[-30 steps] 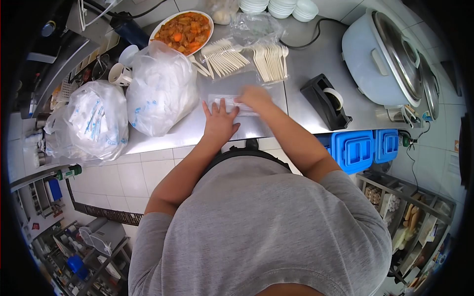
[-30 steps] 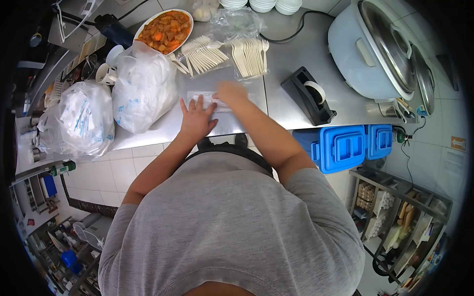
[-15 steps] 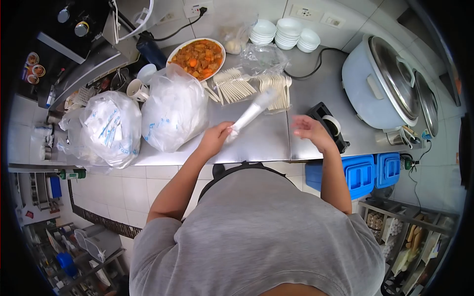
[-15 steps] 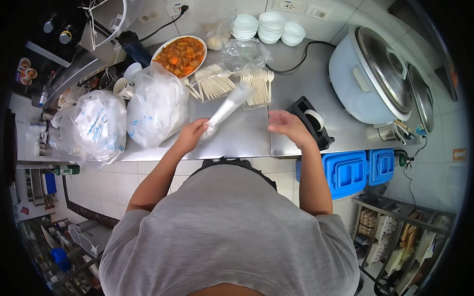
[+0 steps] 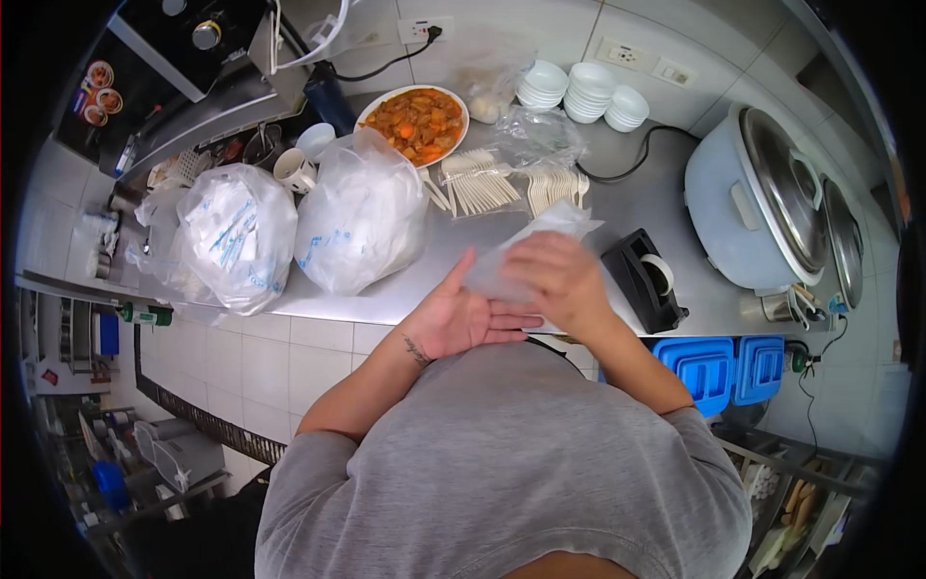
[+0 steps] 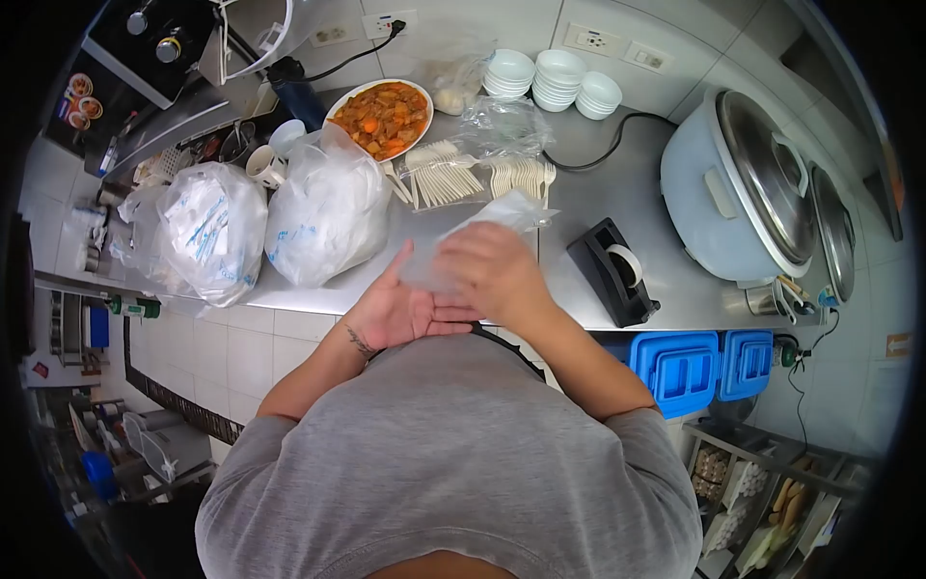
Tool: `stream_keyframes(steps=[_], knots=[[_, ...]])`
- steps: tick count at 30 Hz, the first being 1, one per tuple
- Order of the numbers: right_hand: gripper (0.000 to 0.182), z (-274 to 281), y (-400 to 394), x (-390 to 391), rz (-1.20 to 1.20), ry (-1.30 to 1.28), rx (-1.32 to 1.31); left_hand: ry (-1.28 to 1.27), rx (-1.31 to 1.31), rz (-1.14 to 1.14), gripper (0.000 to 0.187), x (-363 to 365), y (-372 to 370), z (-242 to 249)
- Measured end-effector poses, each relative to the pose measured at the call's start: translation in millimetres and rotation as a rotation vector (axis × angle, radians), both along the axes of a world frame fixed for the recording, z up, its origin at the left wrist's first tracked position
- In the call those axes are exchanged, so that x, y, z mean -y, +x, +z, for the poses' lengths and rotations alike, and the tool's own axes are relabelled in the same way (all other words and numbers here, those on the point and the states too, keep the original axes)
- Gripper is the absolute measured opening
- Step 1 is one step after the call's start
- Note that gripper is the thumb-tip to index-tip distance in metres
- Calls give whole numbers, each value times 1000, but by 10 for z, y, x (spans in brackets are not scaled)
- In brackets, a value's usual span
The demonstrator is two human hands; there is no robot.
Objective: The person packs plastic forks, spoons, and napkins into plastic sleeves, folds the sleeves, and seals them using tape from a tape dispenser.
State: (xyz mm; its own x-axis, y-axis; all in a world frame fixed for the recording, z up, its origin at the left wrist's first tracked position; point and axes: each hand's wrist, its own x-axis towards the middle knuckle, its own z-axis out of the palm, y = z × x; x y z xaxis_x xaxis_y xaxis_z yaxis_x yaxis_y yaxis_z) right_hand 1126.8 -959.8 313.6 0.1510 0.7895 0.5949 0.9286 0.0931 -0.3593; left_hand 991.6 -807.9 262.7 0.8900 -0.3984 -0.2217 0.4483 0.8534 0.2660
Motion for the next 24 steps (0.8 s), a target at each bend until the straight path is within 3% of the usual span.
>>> stream_keyframes(steps=[2, 5, 8, 11, 14, 17, 20, 23, 24], knots=[[31, -74, -124, 35, 117, 1, 36, -1, -53, 96, 64, 65, 16, 269], [25, -137, -244, 129, 181, -4, -139, 311, -112, 50, 45, -15, 26, 183], [23, -193, -233, 237, 169, -57, -221, 337, -233, 162, 39, 60, 70, 177], [17, -328, -228, 303, 63, -58, -426, 329, -144, 243, 40, 148, 143, 48], [13, -260, -281, 318, -176, -56, -927, 331, -11, 383, 46, 181, 227, 110], [18, -234, -233, 285, -248, -23, -1141, 695, 132, 508, 44, 332, 288, 74], [19, -250, -220, 288, -297, 81, -1263, 440, 183, 479, 43, 439, 285, 170], [19, -294, -222, 342, -315, 141, -1319, 1012, 349, 483, 41, 545, 338, 84], [19, -279, -206, 389, -346, 140, -1315, 959, 307, 511, 41, 562, 366, 55]])
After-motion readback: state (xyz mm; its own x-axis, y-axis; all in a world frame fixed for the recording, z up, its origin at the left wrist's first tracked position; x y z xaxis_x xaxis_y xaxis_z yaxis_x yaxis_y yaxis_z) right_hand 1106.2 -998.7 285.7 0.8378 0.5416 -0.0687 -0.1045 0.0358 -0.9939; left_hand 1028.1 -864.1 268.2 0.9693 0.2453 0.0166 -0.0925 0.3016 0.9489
